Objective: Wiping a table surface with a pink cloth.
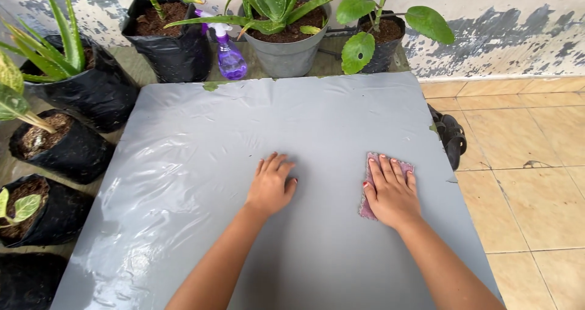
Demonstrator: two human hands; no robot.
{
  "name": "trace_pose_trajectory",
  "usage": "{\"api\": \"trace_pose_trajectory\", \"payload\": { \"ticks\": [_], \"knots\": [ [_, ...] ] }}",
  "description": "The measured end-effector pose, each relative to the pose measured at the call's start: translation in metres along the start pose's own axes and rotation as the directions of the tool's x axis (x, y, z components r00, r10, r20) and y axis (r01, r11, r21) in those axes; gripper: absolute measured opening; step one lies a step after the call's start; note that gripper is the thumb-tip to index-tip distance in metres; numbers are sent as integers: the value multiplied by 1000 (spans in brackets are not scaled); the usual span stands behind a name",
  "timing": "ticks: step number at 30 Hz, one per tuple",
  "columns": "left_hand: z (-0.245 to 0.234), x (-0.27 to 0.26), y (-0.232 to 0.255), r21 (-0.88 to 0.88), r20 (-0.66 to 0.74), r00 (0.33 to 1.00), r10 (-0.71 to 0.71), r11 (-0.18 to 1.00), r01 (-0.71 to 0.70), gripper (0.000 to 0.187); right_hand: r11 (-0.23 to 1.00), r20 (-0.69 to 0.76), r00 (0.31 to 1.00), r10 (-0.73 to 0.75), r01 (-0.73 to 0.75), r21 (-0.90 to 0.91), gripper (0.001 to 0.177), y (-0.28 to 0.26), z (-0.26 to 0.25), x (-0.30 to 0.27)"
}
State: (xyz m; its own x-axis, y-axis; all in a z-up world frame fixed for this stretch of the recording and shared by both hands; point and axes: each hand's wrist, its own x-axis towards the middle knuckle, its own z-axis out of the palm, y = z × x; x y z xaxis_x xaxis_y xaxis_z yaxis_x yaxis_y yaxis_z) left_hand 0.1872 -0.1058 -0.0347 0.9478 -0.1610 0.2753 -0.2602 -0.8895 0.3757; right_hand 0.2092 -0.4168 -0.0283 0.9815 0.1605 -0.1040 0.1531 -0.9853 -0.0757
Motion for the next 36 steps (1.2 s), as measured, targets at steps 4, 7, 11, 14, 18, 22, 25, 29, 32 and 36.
{"api": "trace_pose_trajectory", "payload": {
  "ticks": [4, 7, 11, 14, 18, 22, 25, 29, 32, 36],
  "knots": [
    [3, 10, 2, 33, 17, 1000, -11, 999, 10, 47, 997, 12, 997, 75, -75, 6, 67, 12, -8, 31],
    [13, 7, 1, 109, 28, 999, -19, 994, 16, 47, 992, -25, 992, 125, -124, 29, 67, 28, -5, 66],
    [10, 7, 6, 121, 16, 999, -35, 992, 33, 47, 984, -65, 983, 172, -168, 55, 69, 46, -8, 116],
    [8, 8, 9, 150, 22, 999, -41, 988, 37, 47, 975, -69, 974, 216, -211, 72, 70, 56, -9, 153],
    [1, 11, 13, 151, 36, 998, -45, 988, 39, 46, 953, -60, 956, 286, -277, 125, 72, 61, -21, 193],
    [-4, 12, 17, 137, 36, 998, -47, 990, 41, 46, 943, -43, 949, 313, -305, 134, 72, 64, -25, 234],
    [-5, 15, 18, 146, 43, 997, -61, 988, 54, 43, 934, -20, 938, 346, -342, 106, 71, 63, -27, 262],
    [-7, 16, 17, 115, 34, 998, -61, 992, 57, 43, 937, -28, 941, 337, -332, 105, 72, 53, -30, 283],
    [-7, 14, 15, 105, 22, 998, -53, 993, 51, 42, 956, -37, 958, 286, -282, 85, 72, 35, -30, 282],
    [-9, 16, 15, 94, 33, 998, -59, 994, 56, 42, 992, -39, 992, 122, -120, 46, 70, 9, -25, 257]
  ]
}}
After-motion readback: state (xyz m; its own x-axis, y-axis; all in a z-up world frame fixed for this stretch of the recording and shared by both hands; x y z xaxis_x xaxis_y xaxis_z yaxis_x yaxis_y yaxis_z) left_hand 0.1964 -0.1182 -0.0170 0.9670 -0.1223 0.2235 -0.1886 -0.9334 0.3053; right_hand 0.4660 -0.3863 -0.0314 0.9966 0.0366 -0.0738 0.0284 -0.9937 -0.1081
